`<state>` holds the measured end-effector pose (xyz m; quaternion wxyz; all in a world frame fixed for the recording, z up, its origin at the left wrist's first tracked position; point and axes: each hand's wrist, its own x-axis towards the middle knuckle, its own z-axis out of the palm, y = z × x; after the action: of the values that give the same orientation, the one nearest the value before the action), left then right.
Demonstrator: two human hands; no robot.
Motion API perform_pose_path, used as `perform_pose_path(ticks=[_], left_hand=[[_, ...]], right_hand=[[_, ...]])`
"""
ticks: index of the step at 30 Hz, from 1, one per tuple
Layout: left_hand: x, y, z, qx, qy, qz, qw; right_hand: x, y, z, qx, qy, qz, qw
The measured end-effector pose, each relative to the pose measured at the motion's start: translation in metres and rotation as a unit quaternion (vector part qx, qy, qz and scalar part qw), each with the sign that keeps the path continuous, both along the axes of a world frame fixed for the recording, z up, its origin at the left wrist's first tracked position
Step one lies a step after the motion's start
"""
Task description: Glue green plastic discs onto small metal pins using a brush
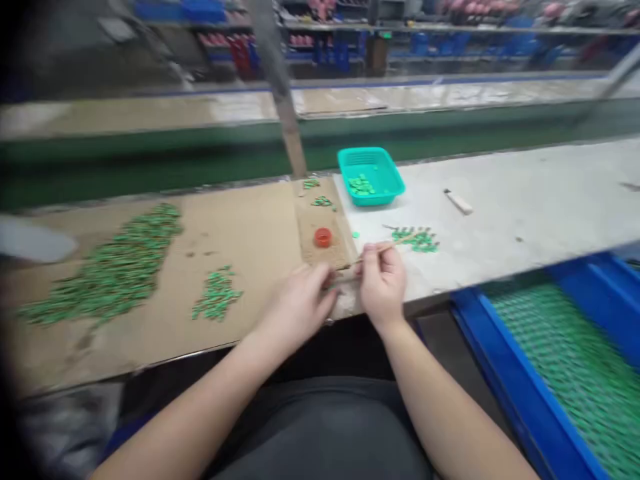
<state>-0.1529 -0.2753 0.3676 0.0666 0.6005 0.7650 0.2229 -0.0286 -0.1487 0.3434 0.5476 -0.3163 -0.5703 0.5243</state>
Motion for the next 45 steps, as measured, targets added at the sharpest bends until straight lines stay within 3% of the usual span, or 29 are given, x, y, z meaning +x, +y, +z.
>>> perform_pose_path(ticks=[4, 9, 11, 13, 17, 21, 25, 33, 39, 45], left_hand=[[-0.01, -0.006, 0.008, -0.03, -0.028, -0.038, 0.998], [-0.015, -0.027, 0.01, 0.0, -0.075, -0.052, 0.996], [-0.026, -0.05, 0.008, 0.023, -0.083, 0.005, 0.996], [-0.05, -0.085, 0.008, 0.046, -0.076, 0.12, 0.989], [-0.112, -0.166, 0.012, 0.052, -0.034, 0.361, 0.93], [-0.139, -0.224, 0.012, -0.014, -0.034, 0.438, 0.898], [-0.142, -0.246, 0.004, -0.039, 0.016, 0.503, 0.863], [-0.158, -0.235, -0.005, -0.059, 0.095, 0.454, 0.884], [-0.161, -0.229, 0.003, -0.078, 0.15, 0.349, 0.922], [-0.186, -0.227, 0.01, -0.127, 0.171, 0.28, 0.936]], right_hand=[[0.001, 0.006, -0.009, -0.041, 0.043, 0.016, 0.998], [0.003, 0.004, -0.007, -0.057, 0.055, 0.026, 0.997], [0.004, 0.002, -0.005, -0.06, 0.053, 0.032, 0.996], [0.005, 0.001, -0.005, -0.065, 0.048, 0.04, 0.996], [0.006, 0.001, -0.007, -0.067, 0.026, 0.048, 0.996], [0.006, 0.001, -0.007, -0.072, 0.001, 0.051, 0.996], [0.007, -0.001, -0.006, -0.066, -0.019, 0.05, 0.996], [0.008, -0.002, -0.008, -0.063, -0.035, 0.043, 0.997], [0.008, -0.001, -0.01, -0.058, -0.031, 0.054, 0.996], [0.009, 0.001, -0.012, -0.045, -0.042, 0.061, 0.996]])
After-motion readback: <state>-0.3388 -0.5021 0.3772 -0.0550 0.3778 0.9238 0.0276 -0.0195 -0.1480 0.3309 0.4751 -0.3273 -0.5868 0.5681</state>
